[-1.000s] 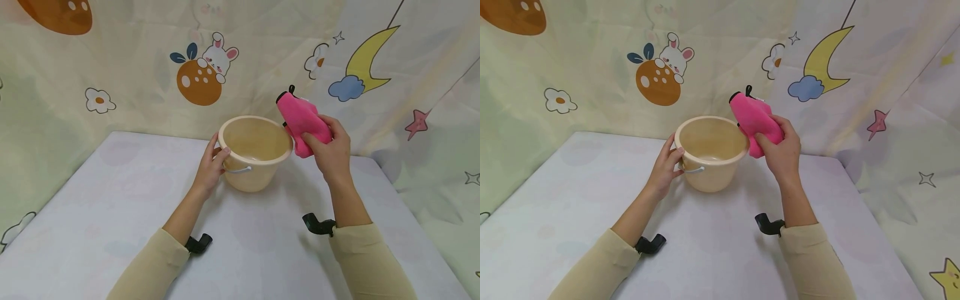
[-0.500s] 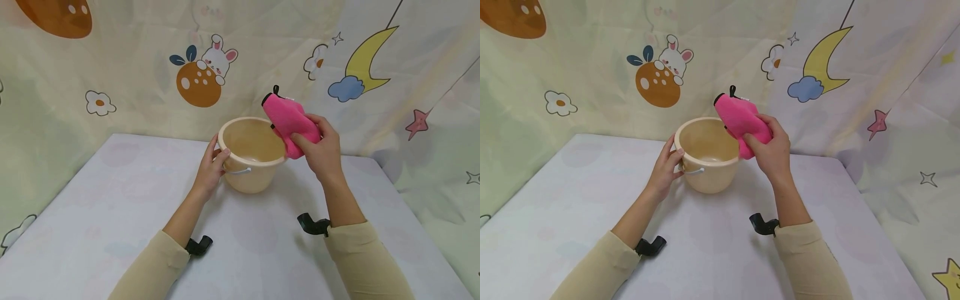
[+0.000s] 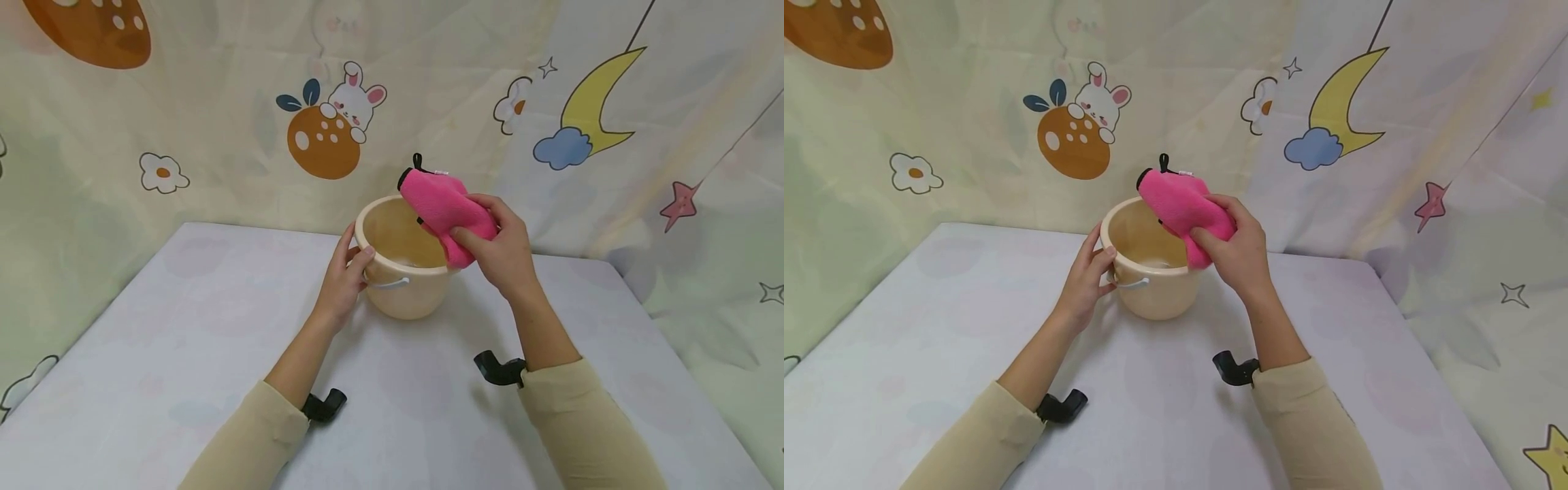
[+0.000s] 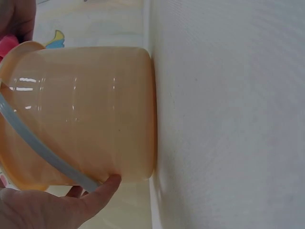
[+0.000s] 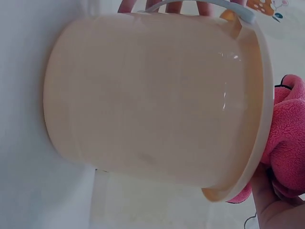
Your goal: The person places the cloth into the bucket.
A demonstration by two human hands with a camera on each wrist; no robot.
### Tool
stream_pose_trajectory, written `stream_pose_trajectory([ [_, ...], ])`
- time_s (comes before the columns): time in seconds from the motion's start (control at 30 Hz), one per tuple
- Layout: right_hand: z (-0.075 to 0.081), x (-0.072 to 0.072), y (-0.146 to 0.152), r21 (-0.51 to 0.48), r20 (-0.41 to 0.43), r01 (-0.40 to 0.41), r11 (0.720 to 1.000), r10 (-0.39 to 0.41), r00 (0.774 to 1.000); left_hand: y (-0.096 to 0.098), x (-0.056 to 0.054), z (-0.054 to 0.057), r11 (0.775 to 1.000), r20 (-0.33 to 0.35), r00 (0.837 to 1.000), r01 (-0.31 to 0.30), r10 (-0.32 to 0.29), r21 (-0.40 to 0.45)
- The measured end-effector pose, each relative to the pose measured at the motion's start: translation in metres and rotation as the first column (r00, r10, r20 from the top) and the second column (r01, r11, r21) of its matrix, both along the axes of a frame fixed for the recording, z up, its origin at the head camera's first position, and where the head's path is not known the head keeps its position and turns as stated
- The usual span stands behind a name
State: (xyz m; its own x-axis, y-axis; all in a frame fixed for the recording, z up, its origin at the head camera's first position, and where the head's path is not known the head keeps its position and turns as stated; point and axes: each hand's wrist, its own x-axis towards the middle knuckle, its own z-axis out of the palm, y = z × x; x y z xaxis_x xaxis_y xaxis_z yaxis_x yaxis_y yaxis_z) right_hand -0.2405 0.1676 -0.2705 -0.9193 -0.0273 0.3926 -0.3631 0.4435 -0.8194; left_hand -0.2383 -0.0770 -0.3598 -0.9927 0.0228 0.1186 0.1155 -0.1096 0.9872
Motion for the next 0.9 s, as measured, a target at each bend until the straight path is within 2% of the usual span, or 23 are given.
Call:
stream_pose_trajectory([
  [0.27, -0.005, -0.007, -0.005, 0.025, 0.003, -0.023, 0.999, 0.023, 1.000, 0.000, 0.001, 0.000, 1.000, -0.002, 1.000, -0.004, 0.004, -0.018],
  [0.43, -0.003, -0.011, -0.009, 0.057, 0.039, -0.025, 0.998, 0.023, 0.999, 0.000, 0.001, 0.000, 0.999, 0.003, 1.000, -0.010, 0.010, -0.032],
  [0.67, 0.001, -0.015, -0.010, 0.140, 0.094, -0.046, 0.989, 0.033, 0.995, 0.000, 0.000, -0.001, 1.000, 0.011, 1.000, -0.006, 0.006, -0.031],
  [0.9, 0.000, -0.019, -0.012, 0.228, 0.098, -0.071, 0.971, 0.050, 0.994, -0.001, 0.000, 0.000, 1.000, 0.010, 1.000, -0.001, 0.002, -0.028],
])
